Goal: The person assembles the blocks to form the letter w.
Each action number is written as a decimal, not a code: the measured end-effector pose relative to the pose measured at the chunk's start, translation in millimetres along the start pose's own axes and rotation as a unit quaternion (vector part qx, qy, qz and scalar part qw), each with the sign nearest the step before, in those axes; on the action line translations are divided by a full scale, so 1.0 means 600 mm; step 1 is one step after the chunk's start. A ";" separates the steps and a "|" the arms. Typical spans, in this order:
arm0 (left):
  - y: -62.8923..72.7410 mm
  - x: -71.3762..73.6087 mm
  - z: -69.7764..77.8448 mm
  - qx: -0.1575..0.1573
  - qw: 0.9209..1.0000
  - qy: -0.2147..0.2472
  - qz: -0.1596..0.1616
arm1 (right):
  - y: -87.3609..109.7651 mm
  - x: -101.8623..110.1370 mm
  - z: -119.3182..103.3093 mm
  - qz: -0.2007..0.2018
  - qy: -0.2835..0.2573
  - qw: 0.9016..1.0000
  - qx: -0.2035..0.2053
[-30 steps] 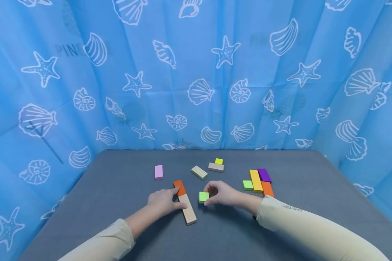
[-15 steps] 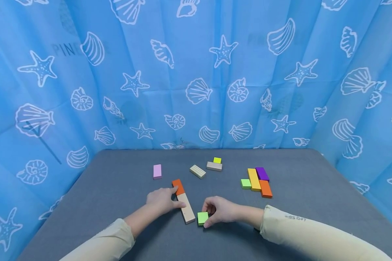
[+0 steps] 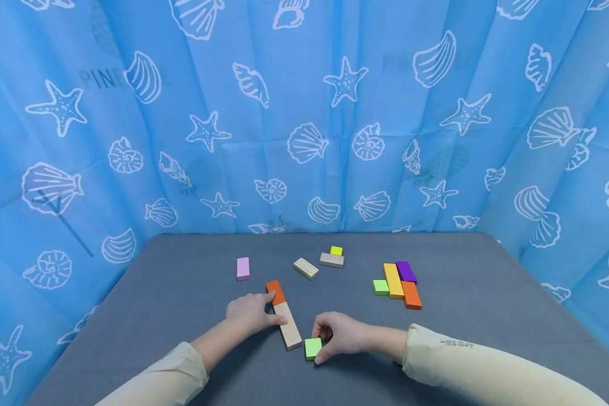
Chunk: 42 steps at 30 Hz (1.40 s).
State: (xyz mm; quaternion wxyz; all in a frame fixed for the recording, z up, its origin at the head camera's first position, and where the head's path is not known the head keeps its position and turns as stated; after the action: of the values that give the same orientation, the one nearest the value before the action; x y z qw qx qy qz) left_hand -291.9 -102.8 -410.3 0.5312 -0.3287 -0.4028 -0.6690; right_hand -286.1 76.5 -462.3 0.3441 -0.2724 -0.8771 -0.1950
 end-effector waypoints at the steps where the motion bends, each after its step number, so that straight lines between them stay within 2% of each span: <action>1: 0.000 0.000 -0.001 0.001 1.000 0.001 0.000 | -0.005 -0.005 0.012 -0.002 0.005 1.000 -0.002; 4: -0.001 -0.001 0.000 -0.002 1.000 -0.001 0.000 | -0.011 -0.009 0.023 -0.023 0.010 1.000 -0.007; 9: -0.001 -0.003 -0.001 -0.003 1.000 0.002 0.000 | 0.012 0.010 -0.037 -0.043 0.008 0.999 -0.027; 11: -0.001 -0.004 -0.002 -0.002 1.000 0.007 -0.001 | 0.022 0.019 -0.067 -0.035 0.006 0.999 -0.037; 16: 0.000 -0.003 -0.002 -0.004 1.000 0.010 0.000 | 0.030 0.025 -0.097 -0.022 0.003 0.998 -0.050; 22: 0.001 0.000 -0.002 -0.008 1.000 0.008 0.005 | 0.023 0.025 -0.094 -0.030 0.006 0.999 -0.036; 26: 0.002 0.001 -0.003 -0.010 1.000 0.012 0.005 | 0.010 0.018 -0.066 -0.041 0.034 0.999 -0.008; 29: 0.003 0.002 -0.002 -0.014 1.000 0.015 0.005 | 0.004 0.014 -0.048 -0.043 0.050 0.998 -0.002; 35: 0.004 0.002 -0.002 -0.018 1.000 0.016 0.007 | 0.016 0.026 -0.077 -0.035 -0.014 0.998 -0.058; 38: 0.003 0.001 -0.003 -0.015 1.000 0.016 0.003 | 0.019 0.037 -0.082 -0.007 -0.034 0.995 -0.096; 42: 0.002 -0.002 -0.005 -0.007 1.000 0.020 -0.007 | 0.014 0.061 -0.069 0.062 -0.019 0.987 -0.147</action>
State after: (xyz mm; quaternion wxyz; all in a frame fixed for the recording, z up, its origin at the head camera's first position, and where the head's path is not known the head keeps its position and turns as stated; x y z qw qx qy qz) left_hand -290.6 -105.0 -412.7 0.5321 -0.3164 -0.3898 -0.6818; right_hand -283.1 73.7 -406.6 0.2954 -0.3774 -0.8266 -0.2950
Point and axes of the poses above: each hand's wrist, its own y-axis away from the middle knuckle, its own x-axis out of the back of the hand, z = x × y, the point moved 7 cm from there along -y, towards the middle knuckle, and after that the axes turned 15 degrees about y, right-handed, at the moved point
